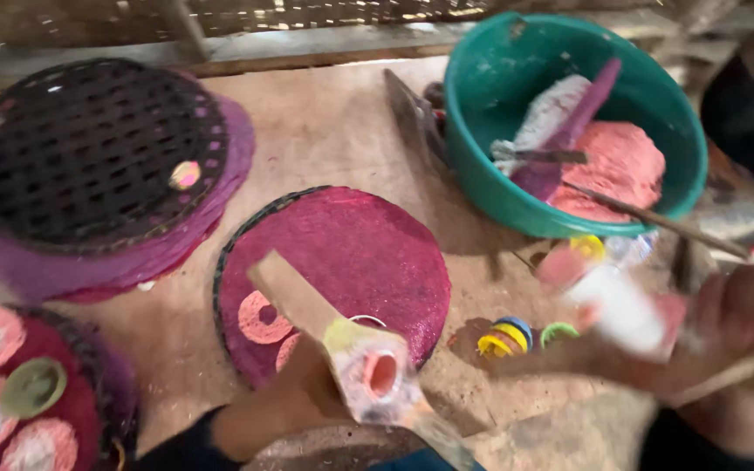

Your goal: The person uses a wooden extruder tool to press pink paste through a circular metal ring onto a pink mesh mat, forming decorative lace-like circles. They repeatedly load the tool with paste from a green basin and extrude new circles onto the mat.

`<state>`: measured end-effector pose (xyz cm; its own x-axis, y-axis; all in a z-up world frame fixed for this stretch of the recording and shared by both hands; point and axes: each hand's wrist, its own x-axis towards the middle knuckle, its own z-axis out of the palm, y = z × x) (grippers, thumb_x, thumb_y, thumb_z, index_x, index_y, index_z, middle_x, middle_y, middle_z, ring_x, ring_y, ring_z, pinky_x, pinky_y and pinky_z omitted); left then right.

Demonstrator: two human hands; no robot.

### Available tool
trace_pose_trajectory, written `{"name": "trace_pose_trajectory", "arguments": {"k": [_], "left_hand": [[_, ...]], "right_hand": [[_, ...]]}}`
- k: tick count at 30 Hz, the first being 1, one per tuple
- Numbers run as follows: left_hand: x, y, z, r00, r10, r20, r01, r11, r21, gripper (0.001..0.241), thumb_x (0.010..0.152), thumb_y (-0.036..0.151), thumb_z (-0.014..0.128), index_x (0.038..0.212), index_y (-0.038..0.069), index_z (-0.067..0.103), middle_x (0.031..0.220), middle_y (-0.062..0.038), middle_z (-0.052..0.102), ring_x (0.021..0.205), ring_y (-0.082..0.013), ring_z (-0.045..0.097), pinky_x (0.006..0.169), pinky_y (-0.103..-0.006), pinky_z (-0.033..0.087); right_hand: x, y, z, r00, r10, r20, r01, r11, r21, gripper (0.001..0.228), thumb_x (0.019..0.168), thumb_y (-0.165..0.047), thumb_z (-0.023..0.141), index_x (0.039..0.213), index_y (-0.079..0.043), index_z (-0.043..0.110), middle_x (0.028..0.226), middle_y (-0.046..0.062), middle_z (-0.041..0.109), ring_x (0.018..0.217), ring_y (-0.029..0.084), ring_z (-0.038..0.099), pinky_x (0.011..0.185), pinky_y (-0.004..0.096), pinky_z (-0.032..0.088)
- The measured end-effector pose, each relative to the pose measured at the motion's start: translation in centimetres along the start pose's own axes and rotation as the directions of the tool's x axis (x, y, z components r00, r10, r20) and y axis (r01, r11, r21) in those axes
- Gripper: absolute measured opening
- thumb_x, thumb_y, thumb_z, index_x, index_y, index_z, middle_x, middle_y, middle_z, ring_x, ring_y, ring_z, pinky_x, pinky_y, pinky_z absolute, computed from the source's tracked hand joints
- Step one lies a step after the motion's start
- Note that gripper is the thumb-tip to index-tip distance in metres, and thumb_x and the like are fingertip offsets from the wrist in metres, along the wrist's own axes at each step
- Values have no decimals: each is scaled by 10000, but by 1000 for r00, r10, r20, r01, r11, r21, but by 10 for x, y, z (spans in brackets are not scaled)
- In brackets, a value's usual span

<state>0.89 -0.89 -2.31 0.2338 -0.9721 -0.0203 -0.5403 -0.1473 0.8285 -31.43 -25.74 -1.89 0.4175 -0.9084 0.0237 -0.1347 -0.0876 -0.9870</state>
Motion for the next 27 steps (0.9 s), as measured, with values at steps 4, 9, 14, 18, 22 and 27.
{"name": "trace_pose_trajectory", "arguments": {"k": [4, 9, 14, 18, 22, 27], "left_hand": [[18, 13, 31, 907, 407, -108, -399, 913, 83, 255, 818, 267, 812, 1034, 173, 717, 979, -43, 625, 920, -198, 695, 820, -371, 579], [41, 26, 44, 498, 777, -385, -763, 603, 232, 290, 815, 206, 833, 1064, 176, 688, 1072, -52, 549, 1030, -197, 660, 916, -367, 577], [61, 11, 29, 237, 705, -668, -798, 533, 280, 344, 812, 145, 854, 1093, 179, 659, 1164, -61, 473, 1139, -196, 625, 1012, -362, 574], [28, -34, 23, 676, 406, -616, -420, 898, 131, 614, 771, 149, 854, 1292, 16, 558, 1106, -96, 652, 1079, -233, 623, 868, -291, 580], [37, -72, 67, 683, 336, -649, -81, 917, 390, 589, 780, 151, 844, 1280, 16, 565, 1102, -94, 654, 1073, -231, 626, 874, -296, 578], [53, -71, 72, 685, 459, -566, -50, 805, 591, 557, 791, 155, 832, 1265, 16, 575, 1097, -91, 656, 1066, -229, 630, 882, -301, 575]], "right_hand": [[49, 66, 31, 942, 95, -322, 91, 852, 515, 280, 1030, -266, 540, 870, -44, 601, 832, 79, 612, 753, 186, 604, 728, 345, 491], [56, 30, 151, 962, -208, -179, 268, 568, 779, 364, 1076, -344, 495, 925, -24, 582, 909, 106, 624, 855, 219, 609, 834, 369, 516], [47, -3, 86, 883, -88, 462, 128, 990, -56, 319, 916, -414, 649, 1096, -160, 719, 1026, 45, 753, 982, 173, 718, 815, 345, 593], [121, 3, -42, 751, -520, 407, 570, 197, -798, 351, 798, -331, 761, 1116, -198, 698, 937, 78, 724, 879, 284, 705, 720, 421, 560], [184, 28, -116, 857, -233, 460, 450, -96, -888, 545, 679, -336, 777, 1162, -107, 672, 845, 78, 716, 738, 290, 720, 608, 420, 561], [251, 43, -133, 853, 0, 522, 508, -226, -831, 243, 912, -257, 652, 1136, -162, 651, 878, 36, 702, 746, 244, 731, 585, 399, 558]]}}
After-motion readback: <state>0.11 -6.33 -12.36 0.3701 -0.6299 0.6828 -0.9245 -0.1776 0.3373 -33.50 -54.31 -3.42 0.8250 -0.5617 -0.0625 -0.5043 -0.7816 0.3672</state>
